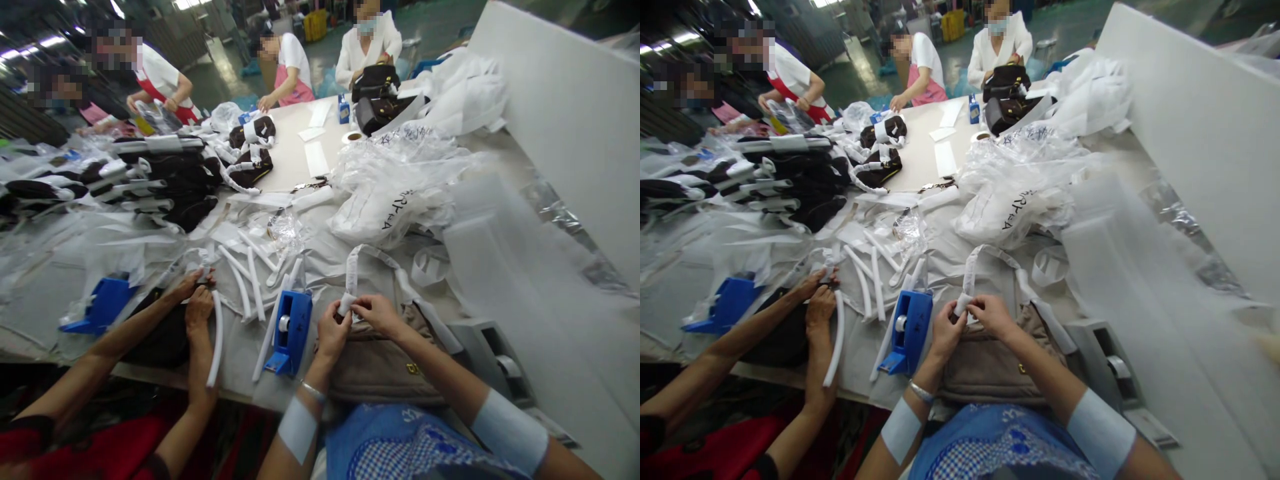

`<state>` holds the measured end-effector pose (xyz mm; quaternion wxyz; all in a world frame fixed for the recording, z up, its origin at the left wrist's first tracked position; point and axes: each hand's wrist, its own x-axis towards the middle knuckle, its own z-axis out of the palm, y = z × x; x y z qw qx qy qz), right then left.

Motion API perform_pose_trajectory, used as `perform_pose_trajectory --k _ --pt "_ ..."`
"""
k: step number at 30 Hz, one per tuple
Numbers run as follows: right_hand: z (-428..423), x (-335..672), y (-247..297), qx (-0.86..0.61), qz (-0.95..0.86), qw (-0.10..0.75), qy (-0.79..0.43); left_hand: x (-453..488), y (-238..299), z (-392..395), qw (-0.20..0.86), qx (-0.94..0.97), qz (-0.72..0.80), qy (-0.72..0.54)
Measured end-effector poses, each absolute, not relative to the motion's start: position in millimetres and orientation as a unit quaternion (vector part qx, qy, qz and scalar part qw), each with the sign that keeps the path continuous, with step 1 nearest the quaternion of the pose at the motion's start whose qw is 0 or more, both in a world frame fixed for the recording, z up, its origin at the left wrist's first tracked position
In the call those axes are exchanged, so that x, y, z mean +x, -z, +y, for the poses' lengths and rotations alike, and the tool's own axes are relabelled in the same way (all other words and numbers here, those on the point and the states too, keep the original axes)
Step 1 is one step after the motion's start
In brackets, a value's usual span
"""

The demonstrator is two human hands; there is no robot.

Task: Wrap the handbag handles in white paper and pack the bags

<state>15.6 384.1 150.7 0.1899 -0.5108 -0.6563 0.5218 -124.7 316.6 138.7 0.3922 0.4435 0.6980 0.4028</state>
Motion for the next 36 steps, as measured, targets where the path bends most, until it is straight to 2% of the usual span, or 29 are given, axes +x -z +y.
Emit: perform_pose_trajectory --k 8,15,21,26,30,36 --pt "374 22 -152 -0.519 -0.656 0.208 -0.507 -123 -136 314 0.387 0.447 0.699 -0.402" --pt "375 25 -137 -0.524 -0.587 0.243 -0.568 -130 -142 313 0.432 0.438 0.674 -0.410" --pt "370 12 -143 -0.528 -0.616 0.269 -0.520 -143 -140 319 0.455 0.441 0.665 -0.396" --pt "368 5 -136 -0.571 -0.583 0.281 -0.505 -138 -129 318 0.423 0.428 0.695 -0.394" --pt "367 4 -126 -0.581 -0.531 0.298 -0.541 -135 -130 314 0.405 0.447 0.704 -0.376" --pt "368 -1 -118 -0.548 -0.476 0.331 -0.603 -139 -132 317 0.431 0.449 0.680 -0.388"
